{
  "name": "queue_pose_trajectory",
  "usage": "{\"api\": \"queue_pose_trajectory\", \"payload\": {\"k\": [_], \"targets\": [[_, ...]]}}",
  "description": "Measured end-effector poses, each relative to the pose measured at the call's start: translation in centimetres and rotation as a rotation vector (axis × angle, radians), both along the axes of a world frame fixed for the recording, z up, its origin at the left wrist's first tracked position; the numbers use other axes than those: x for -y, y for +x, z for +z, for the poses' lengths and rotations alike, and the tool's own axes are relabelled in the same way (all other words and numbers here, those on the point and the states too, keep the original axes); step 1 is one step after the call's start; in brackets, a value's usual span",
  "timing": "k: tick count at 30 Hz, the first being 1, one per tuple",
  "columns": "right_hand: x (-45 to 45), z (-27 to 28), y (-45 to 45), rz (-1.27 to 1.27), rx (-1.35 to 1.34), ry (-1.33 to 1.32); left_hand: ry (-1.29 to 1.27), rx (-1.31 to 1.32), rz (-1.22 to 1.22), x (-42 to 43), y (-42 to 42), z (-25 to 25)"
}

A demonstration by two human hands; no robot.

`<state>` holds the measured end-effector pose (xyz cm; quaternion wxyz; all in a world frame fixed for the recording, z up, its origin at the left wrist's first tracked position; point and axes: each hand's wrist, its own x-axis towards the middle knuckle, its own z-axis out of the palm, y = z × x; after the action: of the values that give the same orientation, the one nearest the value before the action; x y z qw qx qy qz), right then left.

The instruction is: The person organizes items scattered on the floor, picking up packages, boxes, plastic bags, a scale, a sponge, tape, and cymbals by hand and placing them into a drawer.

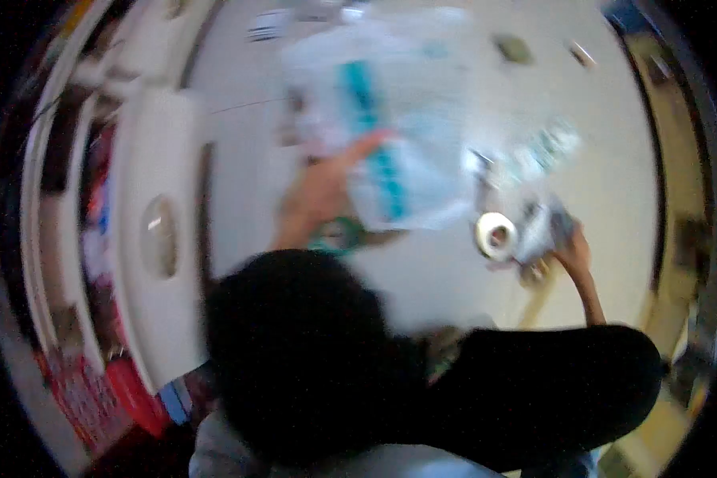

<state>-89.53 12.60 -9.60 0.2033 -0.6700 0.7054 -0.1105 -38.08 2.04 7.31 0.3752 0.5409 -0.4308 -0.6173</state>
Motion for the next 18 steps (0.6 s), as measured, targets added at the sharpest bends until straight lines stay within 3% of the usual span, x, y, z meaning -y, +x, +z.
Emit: {"api": "queue_pose_trajectory", "payload": {"k": [1,2,3,6,8,12,16,18], "targets": [[-0.8,0.9,0.2,-0.082,-0.009,0.032,-0.063,0.027,-0.034,-1.2,0.2,1.1],[-2.1,2.5,-0.7,-0.010,0.089,-0.042,-0.109,0.005,-0.062,-2.3,-0.2,1.5],[-2.8,2.2,-3.1,0.087,-0.062,-0.090,-0.140,-0.031,-0.080,-3.0,-0.4,1.7],[-4.7,2.0,-9.5,-0.595,0.274,-0.169,-0.190,-0.152,-0.095,-3.7,-2.1,2.0],[-5.6,1.2,-16.7,-0.845,0.587,-0.253,-0.226,-0.204,-0.104,-3.4,-3.8,2.4],[-0.6,9.4,-14.3,-1.132,1.426,-0.347,-0.278,-0.226,-0.047,-1.8,-3.0,4.8],[11.8,24.9,13.8,-0.331,1.342,0.311,-0.391,-0.144,0.135,-2.4,2.7,7.9],[16.9,24.8,14.3,-0.153,1.476,0.287,-0.513,-0.001,0.249,-4.3,7.1,10.9]]}}
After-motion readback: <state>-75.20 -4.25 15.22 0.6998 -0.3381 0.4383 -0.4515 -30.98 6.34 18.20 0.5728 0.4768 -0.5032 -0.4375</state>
